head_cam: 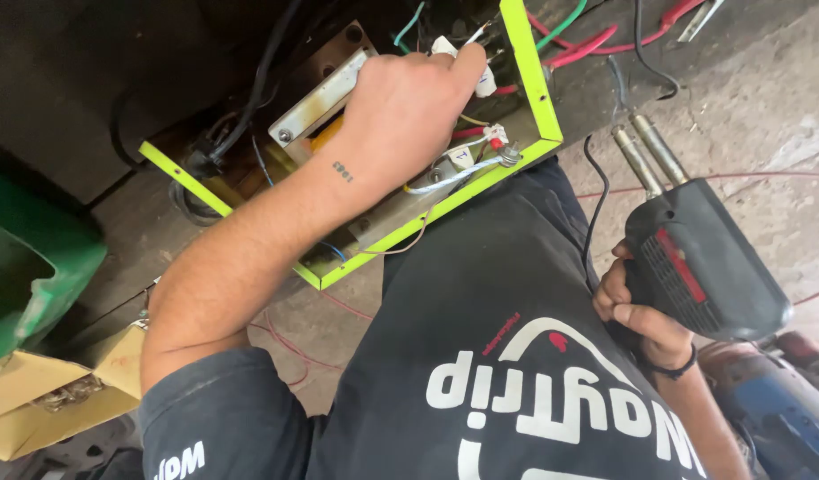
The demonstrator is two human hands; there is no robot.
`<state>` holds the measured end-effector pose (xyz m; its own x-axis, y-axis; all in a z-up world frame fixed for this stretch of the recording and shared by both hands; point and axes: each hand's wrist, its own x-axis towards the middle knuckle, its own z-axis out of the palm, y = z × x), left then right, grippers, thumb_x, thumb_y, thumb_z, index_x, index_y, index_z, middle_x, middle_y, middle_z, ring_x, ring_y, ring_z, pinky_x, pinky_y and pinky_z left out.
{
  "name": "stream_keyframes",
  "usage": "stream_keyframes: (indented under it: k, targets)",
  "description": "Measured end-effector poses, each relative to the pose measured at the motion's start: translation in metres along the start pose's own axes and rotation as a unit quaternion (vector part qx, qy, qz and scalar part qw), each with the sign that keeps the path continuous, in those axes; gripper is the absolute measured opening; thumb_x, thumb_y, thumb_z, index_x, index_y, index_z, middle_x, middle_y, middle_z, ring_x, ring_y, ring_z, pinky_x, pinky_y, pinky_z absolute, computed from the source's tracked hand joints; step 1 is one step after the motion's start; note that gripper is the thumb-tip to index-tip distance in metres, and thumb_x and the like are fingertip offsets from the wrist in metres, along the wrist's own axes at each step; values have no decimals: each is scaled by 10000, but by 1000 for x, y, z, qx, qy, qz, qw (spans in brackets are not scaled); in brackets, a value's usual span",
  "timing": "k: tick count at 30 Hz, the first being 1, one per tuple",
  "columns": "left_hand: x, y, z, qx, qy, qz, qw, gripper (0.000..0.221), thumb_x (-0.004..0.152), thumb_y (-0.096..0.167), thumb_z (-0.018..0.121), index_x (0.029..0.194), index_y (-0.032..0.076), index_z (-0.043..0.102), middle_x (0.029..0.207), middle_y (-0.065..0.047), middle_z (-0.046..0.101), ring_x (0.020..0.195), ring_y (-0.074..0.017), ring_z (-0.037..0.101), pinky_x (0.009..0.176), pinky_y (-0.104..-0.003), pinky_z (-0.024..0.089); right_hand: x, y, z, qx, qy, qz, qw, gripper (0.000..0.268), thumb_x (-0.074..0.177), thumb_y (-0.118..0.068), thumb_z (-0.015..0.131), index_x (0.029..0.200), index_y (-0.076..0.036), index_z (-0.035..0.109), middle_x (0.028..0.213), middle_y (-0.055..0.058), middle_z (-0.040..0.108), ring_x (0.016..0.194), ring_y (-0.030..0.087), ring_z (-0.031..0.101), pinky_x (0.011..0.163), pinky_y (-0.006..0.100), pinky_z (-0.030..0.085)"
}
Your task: Repair internal components of an electronic device by manipulating wires and using tools
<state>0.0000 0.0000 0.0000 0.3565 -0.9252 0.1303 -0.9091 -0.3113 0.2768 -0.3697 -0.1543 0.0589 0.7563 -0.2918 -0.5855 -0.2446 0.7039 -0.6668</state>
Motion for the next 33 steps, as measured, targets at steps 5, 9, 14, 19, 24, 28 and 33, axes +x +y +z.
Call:
stream_keyframes:
  k: [5,9,14,19,24,28,33]
  targets:
    - [-6,-21,-37,-165,-130,-52,976,89,970,107,589,882,107,583,785,-47,685,666,-367,680,496,-557,535,4,-3,3,-24,-3,-2,1000,633,777,-65,687,1364,-32,453,802,45,411,645,168,454,568,302,439]
    - [-5,-38,-30,-257,-141,-59,954,285,959,140,677,1234,148,751,1059,-28,785,966,-354,689,604,-592,510,3,-1,0,-13,-7,-5,1000,627,782,-66,680,1368,-34,458,809,38,408,657,161,452,582,290,442]
    - [6,-45,-19,-302,-165,-120,931,67,896,296,808,962,293,819,787,85,778,806,-235,726,671,-477,507,5,1,2,13,2,2,1000,618,766,-42,649,1352,-25,453,790,50,386,632,172,418,539,293,400]
    - [17,-36,-29,-250,-247,-137,926,55,878,252,730,846,294,742,770,50,746,830,-294,695,703,-533,498,5,0,5,22,11,0,1000,620,756,-54,664,1340,-25,455,783,45,389,627,162,409,528,287,369]
    - [19,-28,-18,-152,-228,-84,958,109,901,230,671,861,269,764,768,-51,745,746,-384,716,564,-539,524,8,-1,4,24,20,13,999,627,733,-63,671,1317,-24,447,773,39,402,617,156,419,517,285,364]
    - [29,-20,-12,-46,-285,-31,957,89,820,155,687,861,208,746,831,-67,759,761,-406,749,550,-500,538,11,-3,10,18,23,14,999,619,730,-65,661,1309,-13,449,770,37,403,620,160,427,514,281,384]
    - [38,-12,-5,-13,-305,-13,952,231,813,46,662,822,252,765,889,-8,769,828,-329,767,553,-429,519,14,-7,13,7,22,14,1000,627,723,-68,666,1305,-5,441,772,38,405,602,154,432,524,284,397]
